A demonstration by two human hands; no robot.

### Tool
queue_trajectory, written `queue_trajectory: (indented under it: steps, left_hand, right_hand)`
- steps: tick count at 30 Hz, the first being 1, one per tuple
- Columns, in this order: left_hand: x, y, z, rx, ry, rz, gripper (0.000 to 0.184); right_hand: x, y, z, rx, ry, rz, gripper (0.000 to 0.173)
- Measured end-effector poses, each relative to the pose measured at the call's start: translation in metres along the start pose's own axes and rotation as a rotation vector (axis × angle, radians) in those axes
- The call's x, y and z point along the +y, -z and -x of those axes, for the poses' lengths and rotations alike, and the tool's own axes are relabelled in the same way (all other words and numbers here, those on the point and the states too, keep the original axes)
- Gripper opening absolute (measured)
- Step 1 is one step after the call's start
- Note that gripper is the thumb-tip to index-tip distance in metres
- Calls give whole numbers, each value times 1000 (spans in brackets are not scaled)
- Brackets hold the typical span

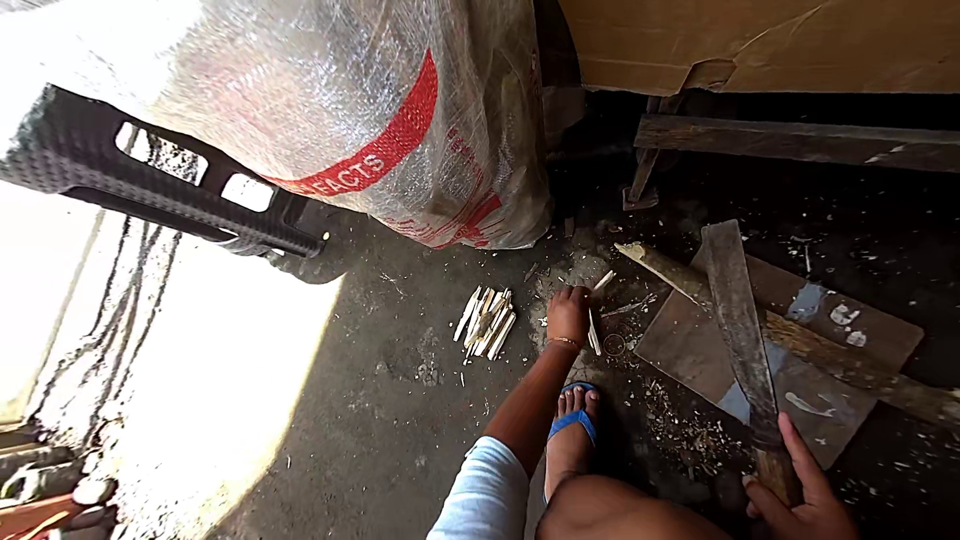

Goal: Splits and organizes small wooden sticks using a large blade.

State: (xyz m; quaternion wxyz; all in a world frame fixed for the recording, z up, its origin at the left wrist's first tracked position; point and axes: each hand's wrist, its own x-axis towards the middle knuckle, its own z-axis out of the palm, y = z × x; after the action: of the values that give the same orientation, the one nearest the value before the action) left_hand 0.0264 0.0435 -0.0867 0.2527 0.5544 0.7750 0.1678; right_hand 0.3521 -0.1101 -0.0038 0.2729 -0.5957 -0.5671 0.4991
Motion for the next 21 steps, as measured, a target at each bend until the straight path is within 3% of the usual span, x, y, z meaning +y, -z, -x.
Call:
queue_trajectory:
  steps: [3, 8, 10, 13, 17, 19, 21]
  left_hand:
    - [-58, 40, 32, 231, 138, 48, 26]
    - [-131, 87, 56, 341, 378, -28, 25]
    - [-145, 95, 53, 290, 450, -64, 24]
    - [-153, 104, 46, 78, 537, -113, 29]
    - [-128, 98, 49, 170, 434, -120, 35]
    - [-97, 78, 52, 135, 239, -120, 35]
    - [-64, 49, 52, -29, -3, -157, 36]
  right_hand:
    - [0, -1, -1, -18, 10, 14, 91]
    - [3, -10, 0, -75, 21, 11, 90]
    - [5, -12, 3, -94, 44, 38, 89]
    - [5, -14, 8, -93, 25, 104, 88]
    - [8, -15, 8, -73, -26, 124, 89]
    - [10, -18, 5, -46, -66, 102, 91]
    - [12, -22, 1, -21, -83, 45, 94]
